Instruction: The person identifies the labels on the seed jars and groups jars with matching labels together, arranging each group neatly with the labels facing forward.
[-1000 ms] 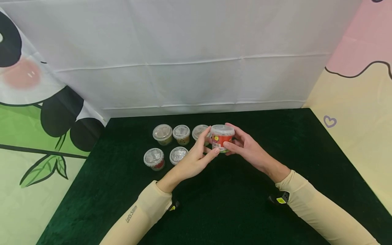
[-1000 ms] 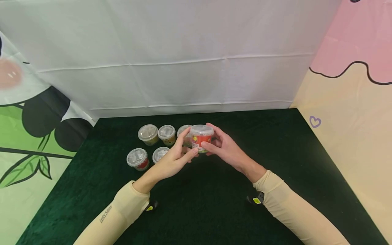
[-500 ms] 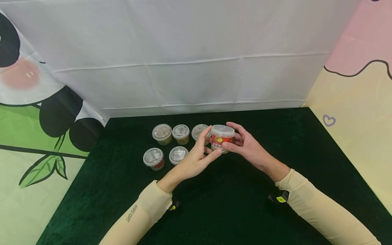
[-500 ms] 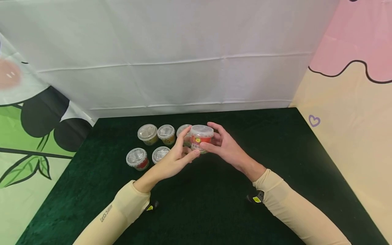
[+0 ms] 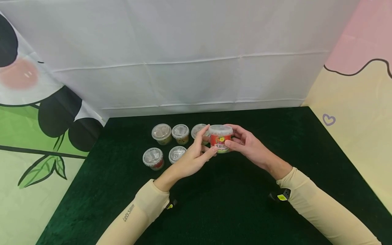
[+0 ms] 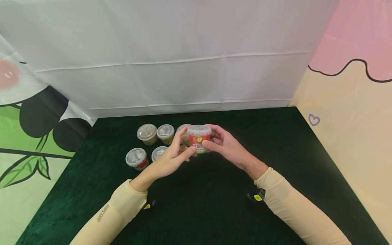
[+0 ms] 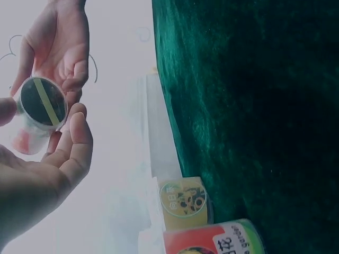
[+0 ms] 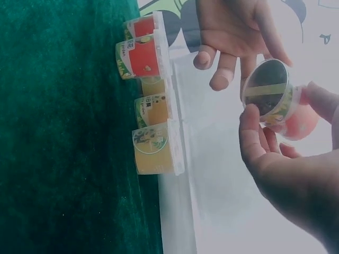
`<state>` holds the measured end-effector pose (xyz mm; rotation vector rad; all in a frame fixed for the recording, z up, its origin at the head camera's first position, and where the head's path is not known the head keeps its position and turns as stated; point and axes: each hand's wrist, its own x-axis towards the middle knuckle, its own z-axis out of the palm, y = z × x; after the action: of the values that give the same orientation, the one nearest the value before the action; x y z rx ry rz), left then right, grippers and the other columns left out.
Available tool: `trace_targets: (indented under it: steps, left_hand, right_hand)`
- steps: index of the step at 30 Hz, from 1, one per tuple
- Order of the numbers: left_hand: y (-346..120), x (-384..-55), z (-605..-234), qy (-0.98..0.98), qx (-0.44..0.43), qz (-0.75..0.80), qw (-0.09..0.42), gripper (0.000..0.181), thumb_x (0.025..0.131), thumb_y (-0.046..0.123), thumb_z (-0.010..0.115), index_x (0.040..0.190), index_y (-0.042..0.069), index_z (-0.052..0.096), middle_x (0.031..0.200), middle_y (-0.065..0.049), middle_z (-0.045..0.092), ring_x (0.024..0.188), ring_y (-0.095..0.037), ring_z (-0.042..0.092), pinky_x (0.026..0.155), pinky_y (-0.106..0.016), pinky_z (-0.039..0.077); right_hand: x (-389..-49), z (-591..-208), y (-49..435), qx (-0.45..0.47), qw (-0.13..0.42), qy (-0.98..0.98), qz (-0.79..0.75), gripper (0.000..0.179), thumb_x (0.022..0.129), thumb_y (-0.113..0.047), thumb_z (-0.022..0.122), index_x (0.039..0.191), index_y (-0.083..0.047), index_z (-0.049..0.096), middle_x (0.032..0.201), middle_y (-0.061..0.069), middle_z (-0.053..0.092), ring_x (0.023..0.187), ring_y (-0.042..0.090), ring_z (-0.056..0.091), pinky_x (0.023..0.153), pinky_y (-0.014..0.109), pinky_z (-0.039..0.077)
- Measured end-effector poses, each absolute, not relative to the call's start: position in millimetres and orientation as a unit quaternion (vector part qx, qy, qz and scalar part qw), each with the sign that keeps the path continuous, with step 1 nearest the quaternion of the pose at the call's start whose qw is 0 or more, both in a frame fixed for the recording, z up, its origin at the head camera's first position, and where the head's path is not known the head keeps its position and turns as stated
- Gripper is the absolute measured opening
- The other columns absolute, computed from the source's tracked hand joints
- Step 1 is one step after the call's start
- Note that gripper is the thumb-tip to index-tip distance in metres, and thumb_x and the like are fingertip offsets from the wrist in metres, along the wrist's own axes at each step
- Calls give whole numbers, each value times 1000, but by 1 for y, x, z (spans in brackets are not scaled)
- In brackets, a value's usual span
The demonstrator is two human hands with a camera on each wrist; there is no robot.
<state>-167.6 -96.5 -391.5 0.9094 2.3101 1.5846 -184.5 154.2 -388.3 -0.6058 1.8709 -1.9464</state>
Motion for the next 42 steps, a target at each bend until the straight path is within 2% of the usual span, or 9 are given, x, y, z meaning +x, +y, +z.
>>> trace_targets:
  steps: [5, 9, 13, 17, 23, 28, 36, 42]
  left_hand:
    - [-101, -169, -390, 783, 307, 534, 91, 73, 108, 22, 50, 162, 28, 0, 138, -17, 44, 103, -30, 65, 82, -43, 57]
    - [-103, -169, -390, 783, 303, 536, 90, 73, 108, 23, 50, 161, 29, 1, 138, -17, 43, 105, -36, 64, 83, -52, 56]
    - [-105, -169, -389, 782, 303, 536, 94, 73, 108, 22, 51, 161, 30, 1, 139, -17, 42, 105, -36, 64, 83, -52, 56]
    - [-105, -169, -388, 786, 303, 530, 93, 73, 108, 21, 51, 161, 29, 2, 138, -17, 43, 104, -31, 65, 82, -48, 57]
    - [-107, -170, -389, 787, 299, 531, 93, 73, 108, 20, 51, 161, 29, 2, 138, -17, 43, 102, -30, 65, 83, -55, 56]
    - [-108, -169, -389, 790, 297, 528, 92, 73, 107, 22, 52, 160, 31, 2, 139, -16, 41, 100, -25, 64, 82, -50, 57]
    - [-109, -169, -390, 787, 297, 532, 93, 73, 107, 24, 52, 160, 33, 2, 140, -15, 41, 99, -25, 63, 82, -57, 56]
    - [-110, -168, -391, 788, 298, 530, 94, 73, 107, 22, 52, 160, 26, 2, 140, -16, 42, 99, -25, 64, 82, -56, 56]
  right_hand:
    - [-184, -386, 152, -222, 183, 675, -680, 61, 105, -15, 55, 160, -12, 28, 150, 15, 41, 131, 31, 49, 101, 34, 50]
    - [-183, -386, 151, -220, 184, 670, -685, 60, 106, -17, 52, 161, -12, 28, 149, 15, 43, 127, 30, 51, 98, 35, 52]
    - [-183, -387, 151, -223, 187, 661, -692, 60, 107, -16, 51, 161, -10, 26, 149, 15, 43, 124, 29, 53, 96, 35, 53]
    - [-183, -388, 150, -228, 185, 658, -693, 60, 107, -16, 50, 161, -13, 26, 150, 15, 43, 124, 29, 54, 95, 36, 53]
    - [-183, -389, 149, -242, 188, 646, -700, 63, 107, -10, 47, 163, -19, 20, 155, 15, 38, 129, 29, 52, 98, 40, 51]
    - [-182, -387, 147, -241, 187, 646, -700, 63, 107, -10, 48, 163, -18, 20, 156, 15, 38, 129, 28, 52, 99, 40, 51]
    - [-182, -388, 147, -241, 186, 650, -696, 61, 107, -12, 48, 162, -17, 23, 155, 14, 41, 128, 29, 52, 98, 41, 52]
    - [-182, -390, 147, -246, 183, 657, -689, 60, 107, -13, 49, 162, -17, 24, 153, 16, 42, 128, 29, 52, 98, 41, 52]
